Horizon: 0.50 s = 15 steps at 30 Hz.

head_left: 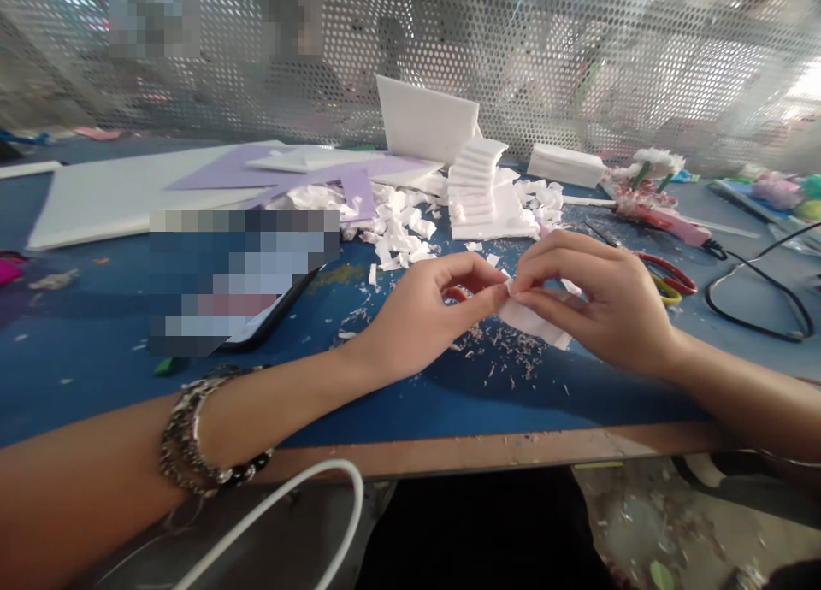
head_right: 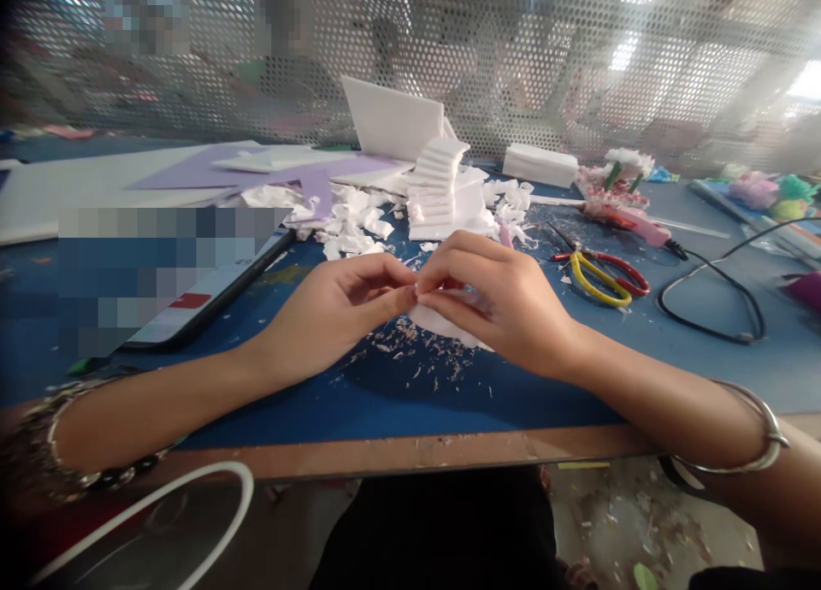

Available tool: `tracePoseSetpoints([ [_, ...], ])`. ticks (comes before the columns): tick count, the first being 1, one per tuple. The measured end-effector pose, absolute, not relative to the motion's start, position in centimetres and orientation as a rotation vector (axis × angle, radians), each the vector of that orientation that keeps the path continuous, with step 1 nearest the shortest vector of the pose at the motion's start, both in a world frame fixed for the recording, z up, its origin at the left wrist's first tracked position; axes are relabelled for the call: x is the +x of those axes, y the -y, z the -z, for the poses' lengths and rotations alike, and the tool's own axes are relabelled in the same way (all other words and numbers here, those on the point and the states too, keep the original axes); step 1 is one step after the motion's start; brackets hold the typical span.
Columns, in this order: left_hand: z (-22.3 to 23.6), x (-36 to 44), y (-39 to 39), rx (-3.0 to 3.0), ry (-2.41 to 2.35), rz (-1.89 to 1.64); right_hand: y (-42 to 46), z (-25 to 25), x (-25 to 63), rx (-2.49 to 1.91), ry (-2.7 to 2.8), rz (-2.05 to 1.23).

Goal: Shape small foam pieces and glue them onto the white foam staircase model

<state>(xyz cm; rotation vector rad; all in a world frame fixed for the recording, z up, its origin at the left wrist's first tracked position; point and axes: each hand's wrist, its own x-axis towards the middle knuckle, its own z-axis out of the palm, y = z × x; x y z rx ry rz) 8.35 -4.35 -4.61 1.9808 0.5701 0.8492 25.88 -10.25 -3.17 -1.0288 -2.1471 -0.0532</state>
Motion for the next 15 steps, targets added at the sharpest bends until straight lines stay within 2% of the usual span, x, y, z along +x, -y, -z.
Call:
tracePoseSetpoints([
  [8,4.58,8.34,4.61,1.965,-0.588,-0.925,10.65,3.10,25.28,-1.214,1.937,-0.213],
  [15,4.62,8.43,4.97,1.956,-0.580,-0.946,10.58,3.81,24.99,-1.203,1.772,-0.399],
])
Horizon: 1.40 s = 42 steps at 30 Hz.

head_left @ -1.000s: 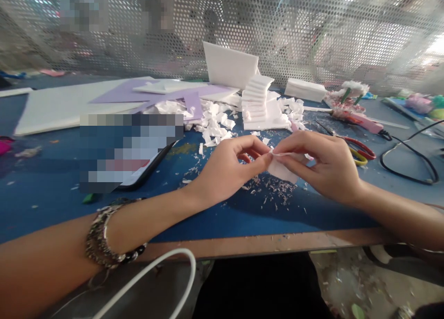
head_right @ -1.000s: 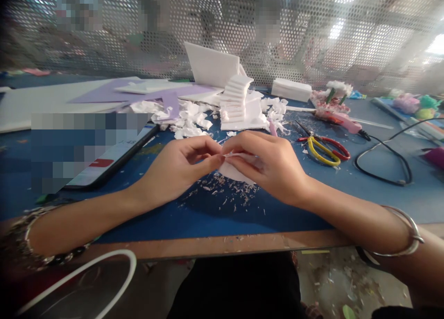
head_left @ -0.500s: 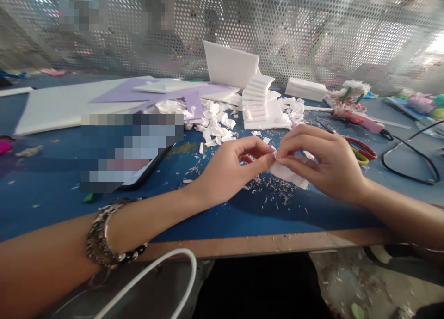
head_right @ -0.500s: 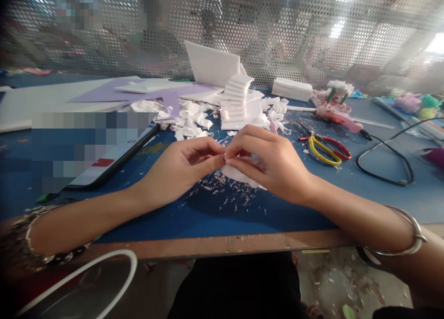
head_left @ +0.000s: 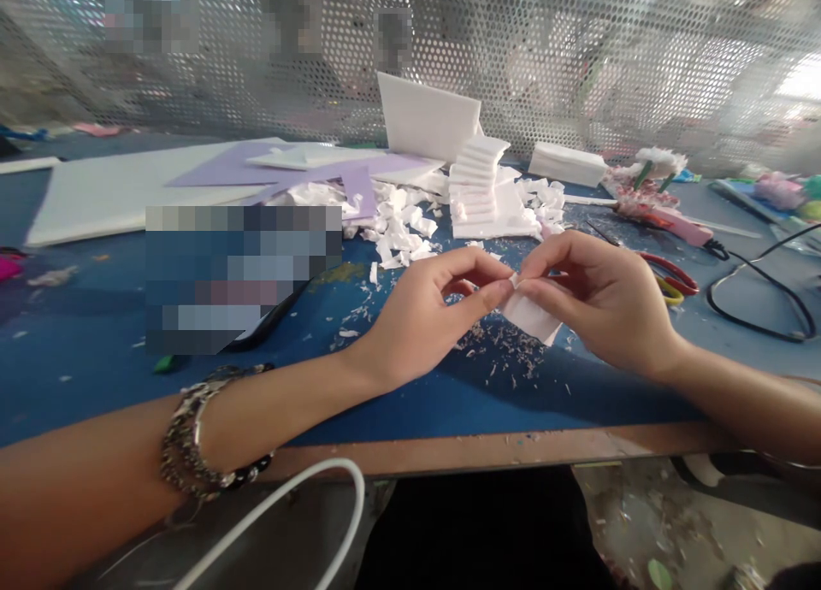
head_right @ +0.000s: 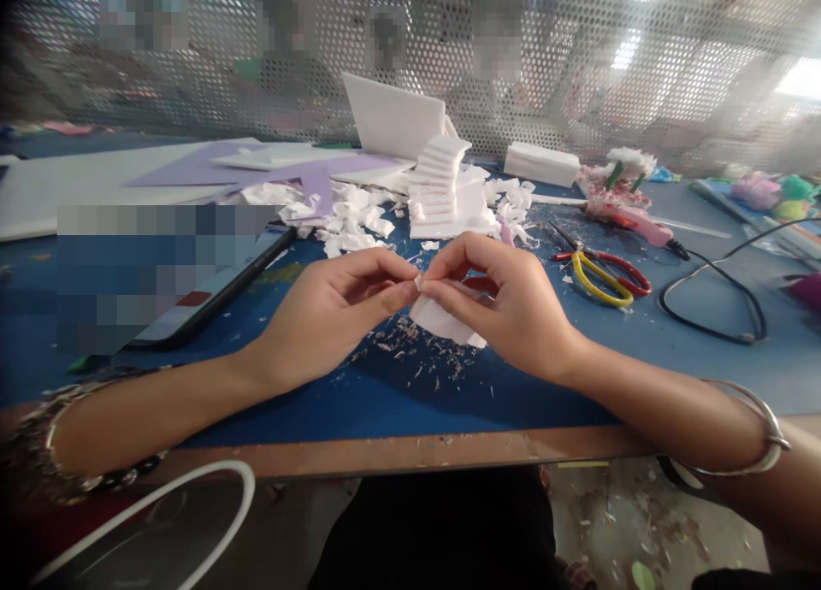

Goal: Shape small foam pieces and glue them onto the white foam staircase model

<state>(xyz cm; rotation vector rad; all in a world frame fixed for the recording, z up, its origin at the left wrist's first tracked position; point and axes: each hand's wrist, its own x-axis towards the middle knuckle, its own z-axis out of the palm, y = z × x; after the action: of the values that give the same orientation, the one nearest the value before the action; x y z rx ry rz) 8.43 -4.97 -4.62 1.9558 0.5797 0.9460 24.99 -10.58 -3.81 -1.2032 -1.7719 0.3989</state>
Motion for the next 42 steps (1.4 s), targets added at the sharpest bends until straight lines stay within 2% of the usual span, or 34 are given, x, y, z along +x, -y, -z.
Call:
tracePoseSetpoints([
  [14,4.6,8.7,5.3,2.022,-0.549,-1.032,10.9,4.0,24.6,-1.228,1.804,-0.355],
  [19,4.4,8.6,5.1,1.969,-0.577,-0.956,10.8,4.0,24.8,-1.232,1.823,-0.251],
  [27,4.8,8.6,4.7,2.036,-0.572,-0.904,10.3,4.0,25.4,-1.227,1.889,-0.327],
  [30,4.0,8.5,4.5,2.023,-0.606,-0.811,10.4,3.8,25.5,-1.271,1.933,-0.202],
  [33,1.8,6.8,2.5,2.243,-0.637,-0.542,10.4,3.7,25.5,-1.270,1.978,-0.115],
  [34,0.9,5.8,1.2,2.395,-0.697,-0.416,10.3,3.7,25.6,-1.261,1.987,-0.105],
  [38,-1.2,0.7,-4.6,2.745,-1.398,-0.425,10.1,3.8,25.7,-1.250,1.969,-0.132],
  [40,-1.3,-0.9,-6.4,2.683,-1.611,-0.131,10.0,3.8,25.7,-1.252,1.962,-0.152],
  [42,-1.3,-1.4,-6.6,2.642,-1.640,-0.019,10.0,3.7,25.7,-1.257,1.960,-0.152],
])
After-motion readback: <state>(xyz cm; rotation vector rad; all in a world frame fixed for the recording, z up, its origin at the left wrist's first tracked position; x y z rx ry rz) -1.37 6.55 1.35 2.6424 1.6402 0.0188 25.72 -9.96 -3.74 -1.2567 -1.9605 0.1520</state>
